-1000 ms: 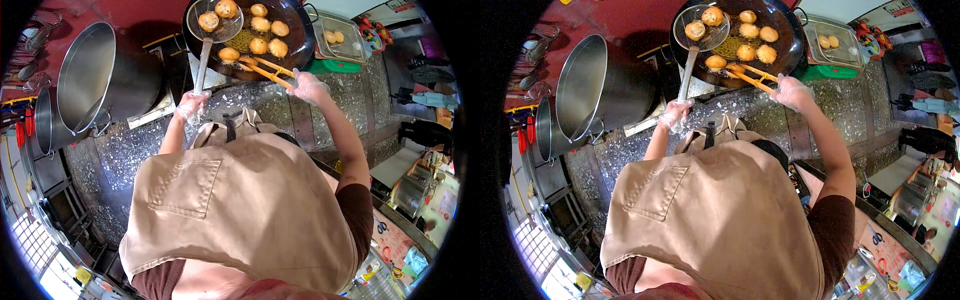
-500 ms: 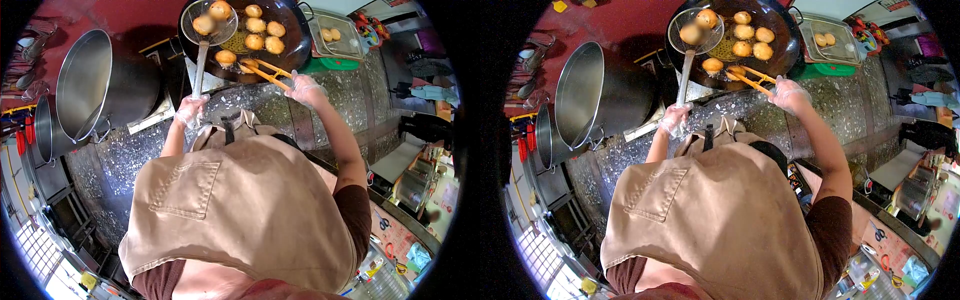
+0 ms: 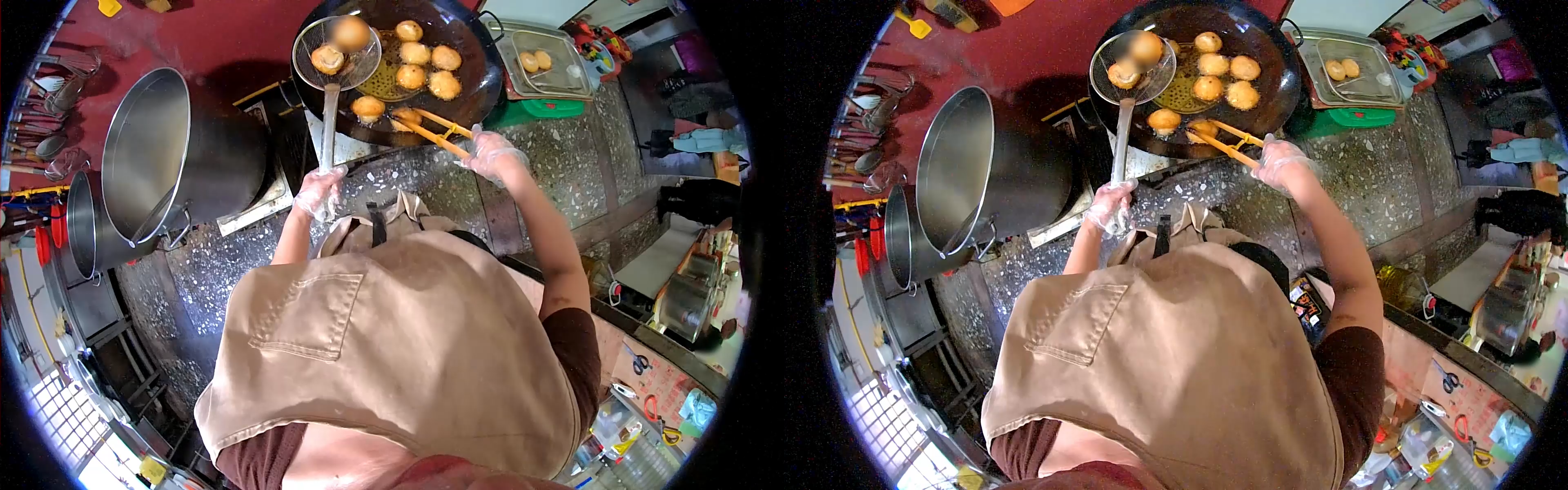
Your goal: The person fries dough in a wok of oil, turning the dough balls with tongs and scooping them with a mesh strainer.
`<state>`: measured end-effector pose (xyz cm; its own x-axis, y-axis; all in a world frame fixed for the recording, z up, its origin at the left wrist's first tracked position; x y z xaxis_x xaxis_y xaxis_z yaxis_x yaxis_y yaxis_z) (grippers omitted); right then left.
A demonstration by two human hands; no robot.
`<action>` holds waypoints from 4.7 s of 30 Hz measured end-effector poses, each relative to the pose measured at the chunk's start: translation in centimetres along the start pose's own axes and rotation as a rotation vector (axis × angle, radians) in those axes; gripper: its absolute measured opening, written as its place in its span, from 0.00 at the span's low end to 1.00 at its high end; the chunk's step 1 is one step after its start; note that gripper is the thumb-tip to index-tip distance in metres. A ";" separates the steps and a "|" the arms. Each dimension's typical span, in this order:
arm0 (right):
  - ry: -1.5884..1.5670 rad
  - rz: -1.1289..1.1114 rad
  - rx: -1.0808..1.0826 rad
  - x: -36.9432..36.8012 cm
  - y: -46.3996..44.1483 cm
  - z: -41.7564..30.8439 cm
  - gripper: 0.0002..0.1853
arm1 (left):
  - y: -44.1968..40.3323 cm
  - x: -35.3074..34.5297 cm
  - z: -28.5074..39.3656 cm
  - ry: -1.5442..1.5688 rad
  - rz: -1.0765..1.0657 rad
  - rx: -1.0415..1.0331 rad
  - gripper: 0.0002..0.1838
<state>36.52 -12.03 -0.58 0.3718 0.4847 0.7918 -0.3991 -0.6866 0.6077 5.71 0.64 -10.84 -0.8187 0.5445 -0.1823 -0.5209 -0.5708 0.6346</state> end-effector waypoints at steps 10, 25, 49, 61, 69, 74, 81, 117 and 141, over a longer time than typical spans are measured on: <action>0.024 0.023 0.011 0.0 -0.3 -0.3 0.36 | -1.2 0.5 -1.0 -0.008 -0.022 -0.040 0.10; 0.011 0.064 0.002 0.0 -0.3 -0.2 0.35 | -0.9 0.6 -0.7 -0.001 -0.028 -0.013 0.11; -0.071 0.041 -0.020 1.9 0.9 -0.4 0.31 | -0.7 0.2 -0.5 -0.052 0.003 -0.034 0.14; -0.106 0.070 -0.119 1.0 0.7 0.0 0.27 | -0.4 0.0 -0.1 -0.065 0.026 -0.015 0.12; 0.017 0.195 -0.047 0.0 -0.5 0.2 0.27 | -0.4 -0.1 -0.2 -0.050 0.001 -0.031 0.13; 0.005 0.122 -0.035 0.0 -0.2 -0.7 0.27 | -0.4 0.1 -0.2 -0.074 0.000 -0.040 0.13; 0.006 0.102 -0.042 -0.1 -0.5 -0.8 0.28 | -0.2 0.0 0.1 -0.087 -0.020 -0.049 0.13; 0.006 0.088 -0.025 0.4 0.4 -1.2 0.34 | -0.8 0.0 -0.6 -0.072 -0.028 -0.029 0.16; 0.017 0.080 -0.027 0.2 0.2 -1.1 0.36 | -0.1 -0.5 -0.2 -0.026 -0.025 -0.006 0.14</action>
<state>35.63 -11.50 -0.28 0.3239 0.4379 0.8386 -0.4495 -0.7088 0.5437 6.17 0.27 -10.96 -0.7992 0.5741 -0.1782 -0.5423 -0.5606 0.6258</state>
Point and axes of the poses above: each hand's wrist, its own y-axis away from the middle knuckle, its own x-axis out of the back of the hand, z = x × y, the point moved 6 cm from there along -y, towards the middle knuckle, and after that the axes turned 3 degrees about -y, right-handed, at the moved point
